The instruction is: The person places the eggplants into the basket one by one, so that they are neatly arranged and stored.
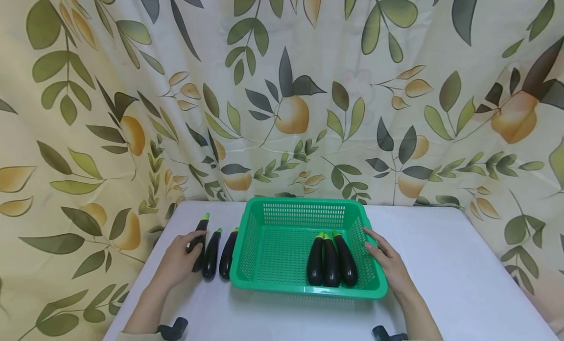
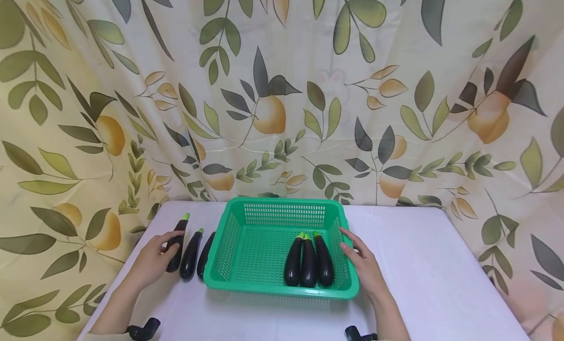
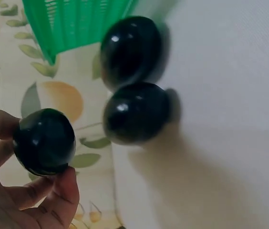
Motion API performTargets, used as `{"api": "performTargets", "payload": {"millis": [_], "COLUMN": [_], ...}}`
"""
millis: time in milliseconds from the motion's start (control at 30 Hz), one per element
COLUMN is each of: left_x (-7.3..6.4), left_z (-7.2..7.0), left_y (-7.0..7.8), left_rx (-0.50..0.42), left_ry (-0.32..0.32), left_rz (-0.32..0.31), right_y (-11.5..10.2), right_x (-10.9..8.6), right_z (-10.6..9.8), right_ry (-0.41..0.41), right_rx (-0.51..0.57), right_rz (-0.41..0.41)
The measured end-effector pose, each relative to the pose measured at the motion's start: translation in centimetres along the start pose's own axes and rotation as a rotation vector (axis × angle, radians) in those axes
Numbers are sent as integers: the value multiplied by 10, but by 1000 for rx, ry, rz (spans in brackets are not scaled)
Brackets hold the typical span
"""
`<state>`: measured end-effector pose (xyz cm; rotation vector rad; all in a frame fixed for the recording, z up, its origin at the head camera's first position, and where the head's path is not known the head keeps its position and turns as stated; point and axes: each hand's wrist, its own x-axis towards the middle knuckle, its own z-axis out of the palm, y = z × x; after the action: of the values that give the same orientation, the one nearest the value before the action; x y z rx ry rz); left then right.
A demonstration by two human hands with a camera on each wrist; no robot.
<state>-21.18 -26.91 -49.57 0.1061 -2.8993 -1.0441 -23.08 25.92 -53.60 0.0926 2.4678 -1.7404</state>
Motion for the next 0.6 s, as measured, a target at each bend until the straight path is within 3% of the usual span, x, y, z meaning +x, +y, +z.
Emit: {"api": "performTargets", "payload": {"millis": [433, 600], "left_x": [-8, -9], "left_z": [-10, -10], "left_y": [37, 50], "left_rx": [-22, -37], "left_ry": [47, 37], "left_rz": [132, 158], "right_y": [0, 0], "right_x": [1, 2], "right_z": [1, 0], "right_ry": [-2, -4], "right_rx": [-5, -3], "right_rz": [16, 27]}}
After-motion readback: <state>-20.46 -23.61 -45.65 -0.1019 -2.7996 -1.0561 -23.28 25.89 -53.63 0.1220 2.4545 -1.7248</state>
